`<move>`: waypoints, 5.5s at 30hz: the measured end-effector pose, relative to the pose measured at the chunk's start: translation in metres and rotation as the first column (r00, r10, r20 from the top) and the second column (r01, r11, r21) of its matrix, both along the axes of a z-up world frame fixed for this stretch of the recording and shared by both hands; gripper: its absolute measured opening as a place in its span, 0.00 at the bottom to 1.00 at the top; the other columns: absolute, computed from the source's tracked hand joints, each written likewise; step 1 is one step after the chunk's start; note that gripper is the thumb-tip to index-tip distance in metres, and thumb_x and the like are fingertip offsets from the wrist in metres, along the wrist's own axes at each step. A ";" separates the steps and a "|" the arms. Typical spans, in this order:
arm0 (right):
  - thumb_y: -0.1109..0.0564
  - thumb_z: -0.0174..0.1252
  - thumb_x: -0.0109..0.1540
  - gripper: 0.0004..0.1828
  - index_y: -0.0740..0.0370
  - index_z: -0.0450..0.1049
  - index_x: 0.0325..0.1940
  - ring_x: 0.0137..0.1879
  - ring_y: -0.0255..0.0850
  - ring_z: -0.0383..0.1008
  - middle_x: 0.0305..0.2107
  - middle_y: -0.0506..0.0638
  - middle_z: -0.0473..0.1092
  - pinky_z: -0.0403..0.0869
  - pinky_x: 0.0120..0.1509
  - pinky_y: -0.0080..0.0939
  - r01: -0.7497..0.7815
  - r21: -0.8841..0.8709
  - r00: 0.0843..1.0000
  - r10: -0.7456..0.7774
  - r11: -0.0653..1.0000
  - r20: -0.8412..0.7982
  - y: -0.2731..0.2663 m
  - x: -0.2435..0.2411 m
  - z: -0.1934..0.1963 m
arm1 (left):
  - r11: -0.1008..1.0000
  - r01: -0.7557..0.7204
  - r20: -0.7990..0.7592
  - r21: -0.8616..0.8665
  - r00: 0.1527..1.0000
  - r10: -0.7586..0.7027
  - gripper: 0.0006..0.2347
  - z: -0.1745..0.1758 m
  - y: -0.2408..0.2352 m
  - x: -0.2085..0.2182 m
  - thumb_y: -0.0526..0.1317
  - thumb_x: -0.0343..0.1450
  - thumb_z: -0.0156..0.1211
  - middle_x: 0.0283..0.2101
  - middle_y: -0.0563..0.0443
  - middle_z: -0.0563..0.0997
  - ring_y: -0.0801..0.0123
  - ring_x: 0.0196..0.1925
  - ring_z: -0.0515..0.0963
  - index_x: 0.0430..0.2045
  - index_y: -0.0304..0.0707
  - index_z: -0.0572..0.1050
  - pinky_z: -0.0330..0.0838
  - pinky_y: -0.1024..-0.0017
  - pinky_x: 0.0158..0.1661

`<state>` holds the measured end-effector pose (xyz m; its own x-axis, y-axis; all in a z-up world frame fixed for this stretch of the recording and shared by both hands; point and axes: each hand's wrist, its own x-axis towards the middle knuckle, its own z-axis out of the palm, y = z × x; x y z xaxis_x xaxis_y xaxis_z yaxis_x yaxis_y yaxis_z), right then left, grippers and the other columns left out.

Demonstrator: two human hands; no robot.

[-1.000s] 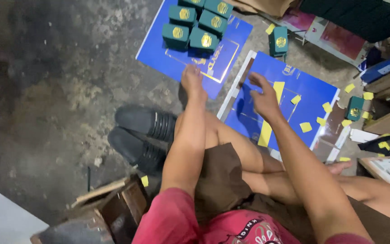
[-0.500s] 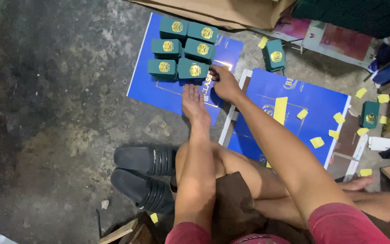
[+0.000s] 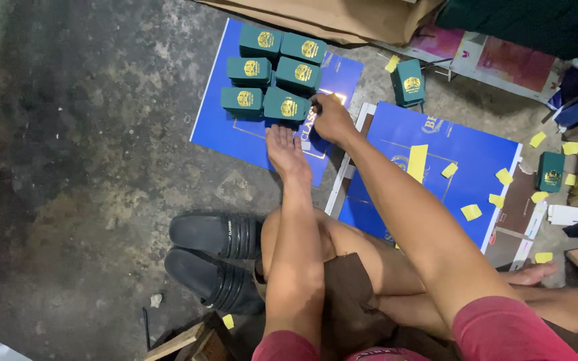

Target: Applying small yellow stickers/labels to green product boxes.

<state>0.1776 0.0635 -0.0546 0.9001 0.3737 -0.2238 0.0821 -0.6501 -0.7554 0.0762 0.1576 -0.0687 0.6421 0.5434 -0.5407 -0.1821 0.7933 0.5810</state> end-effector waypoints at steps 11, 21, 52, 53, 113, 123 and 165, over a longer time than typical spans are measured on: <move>0.68 0.54 0.54 0.33 0.56 0.72 0.65 0.56 0.60 0.70 0.49 0.64 0.67 0.71 0.60 0.50 -0.099 -0.056 0.994 0.102 0.994 0.046 0.001 -0.002 0.006 | 0.998 0.045 0.018 0.046 0.999 -0.045 0.36 0.012 -0.001 0.000 0.58 0.76 0.40 0.78 0.34 0.45 0.51 0.80 0.44 0.74 0.29 0.44 0.38 0.58 0.73; 0.64 0.51 0.53 0.34 0.60 0.72 0.66 0.61 0.56 0.72 0.54 0.64 0.71 0.70 0.66 0.45 -0.153 0.066 0.985 0.158 0.986 -0.069 -0.005 0.008 0.006 | 0.998 0.035 -0.004 0.043 0.999 -0.035 0.36 0.006 0.002 0.003 0.59 0.75 0.40 0.79 0.35 0.42 0.53 0.81 0.40 0.74 0.33 0.45 0.36 0.59 0.73; 0.33 0.69 0.45 0.38 0.68 0.83 0.43 0.46 0.51 0.82 0.41 0.64 0.81 0.76 0.51 0.46 -0.246 -0.047 0.924 0.220 0.968 -0.313 0.037 0.016 0.023 | 0.999 -0.009 -0.327 -0.036 0.945 -0.003 0.28 0.013 -0.005 0.006 0.59 0.76 0.41 0.63 0.46 0.72 0.58 0.60 0.73 0.64 0.38 0.66 0.64 0.60 0.60; 0.32 0.69 0.45 0.39 0.69 0.83 0.43 0.46 0.51 0.82 0.41 0.64 0.80 0.76 0.51 0.47 -0.240 -0.086 0.929 0.203 0.967 -0.310 0.034 0.016 0.016 | 0.999 -0.031 -0.263 -0.045 0.965 0.018 0.27 0.018 -0.008 0.005 0.58 0.76 0.41 0.61 0.43 0.74 0.57 0.58 0.75 0.61 0.35 0.69 0.67 0.60 0.58; 0.48 0.66 0.51 0.51 0.70 0.52 0.71 0.66 0.57 0.59 0.58 0.61 0.62 0.66 0.65 0.57 -0.131 -0.546 0.917 0.311 0.828 0.251 -0.283 -0.190 0.097 | -0.664 0.151 -0.610 0.733 0.580 -0.541 0.41 0.084 -0.219 -0.116 0.34 0.62 0.59 0.74 0.23 0.49 0.35 0.77 0.45 0.70 0.19 0.46 0.38 0.49 0.72; 0.43 0.60 0.53 0.48 0.67 0.52 0.71 0.68 0.57 0.57 0.61 0.62 0.58 0.57 0.69 0.63 -0.134 -0.579 0.915 0.324 0.804 0.239 -0.281 -0.185 0.071 | -0.843 0.299 -0.838 0.446 0.471 -0.276 0.43 0.072 -0.228 -0.124 0.40 0.65 0.55 0.78 0.30 0.37 0.43 0.80 0.32 0.72 0.19 0.37 0.26 0.47 0.73; 0.63 0.66 0.42 0.46 0.60 0.62 0.66 0.65 0.61 0.62 0.56 0.61 0.63 0.65 0.70 0.53 -0.283 -0.002 0.869 0.258 0.959 0.423 -0.285 -0.193 0.133 | -0.361 0.357 -0.507 0.862 0.611 -0.608 0.31 0.074 -0.208 -0.117 0.39 0.55 0.77 0.48 0.32 0.73 0.36 0.54 0.72 0.50 0.31 0.66 0.67 0.50 0.53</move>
<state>-0.0157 -0.2212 0.0784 0.7668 0.6168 0.1776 0.5627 -0.5129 -0.6483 -0.0406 -0.0500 0.0050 0.9683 -0.2040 0.1445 -0.2390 -0.5863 0.7741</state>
